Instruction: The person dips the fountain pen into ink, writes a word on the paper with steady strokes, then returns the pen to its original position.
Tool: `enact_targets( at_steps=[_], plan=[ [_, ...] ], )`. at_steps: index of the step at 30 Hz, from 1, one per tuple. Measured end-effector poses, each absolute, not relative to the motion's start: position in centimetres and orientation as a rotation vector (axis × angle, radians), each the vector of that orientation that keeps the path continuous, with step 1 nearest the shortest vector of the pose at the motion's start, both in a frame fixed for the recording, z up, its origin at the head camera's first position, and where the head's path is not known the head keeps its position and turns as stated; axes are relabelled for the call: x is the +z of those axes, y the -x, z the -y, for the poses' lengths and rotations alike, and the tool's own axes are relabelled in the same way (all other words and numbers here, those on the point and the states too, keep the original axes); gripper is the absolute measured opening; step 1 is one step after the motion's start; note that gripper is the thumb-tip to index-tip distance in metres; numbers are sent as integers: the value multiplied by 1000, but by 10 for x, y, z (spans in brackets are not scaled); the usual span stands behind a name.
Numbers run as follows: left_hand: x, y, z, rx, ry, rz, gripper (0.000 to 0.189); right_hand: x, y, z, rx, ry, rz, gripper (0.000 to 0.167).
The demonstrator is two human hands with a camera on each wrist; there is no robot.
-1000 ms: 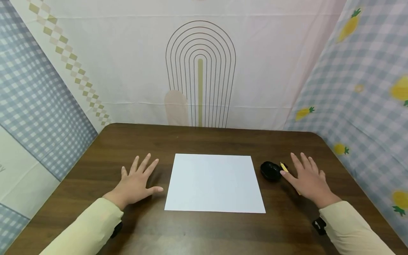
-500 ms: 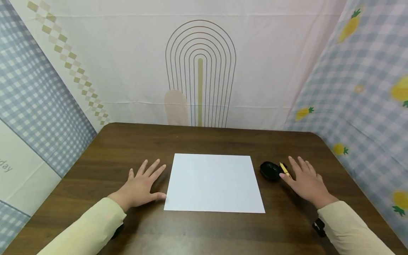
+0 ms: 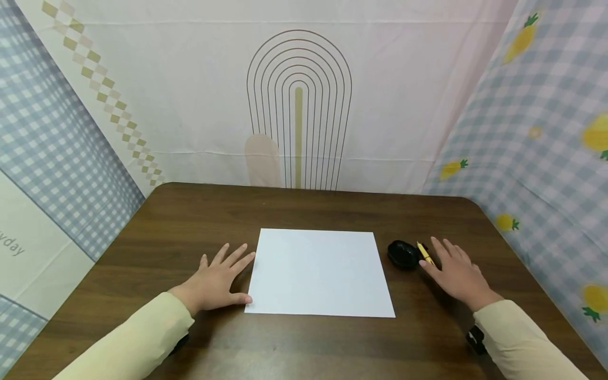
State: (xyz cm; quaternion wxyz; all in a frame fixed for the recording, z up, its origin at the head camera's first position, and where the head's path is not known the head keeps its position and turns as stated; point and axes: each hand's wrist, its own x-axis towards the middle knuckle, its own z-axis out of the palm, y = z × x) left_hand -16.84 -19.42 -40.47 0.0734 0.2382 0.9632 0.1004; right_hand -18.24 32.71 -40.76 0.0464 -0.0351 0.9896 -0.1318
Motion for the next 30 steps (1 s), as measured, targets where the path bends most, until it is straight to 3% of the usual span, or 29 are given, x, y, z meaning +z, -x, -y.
enact_targets(
  at_steps=[30],
  plan=[
    [-407, 175, 174, 295, -816, -2783, 86, -407, 181, -331, -459, 137, -2978, 84]
  ],
)
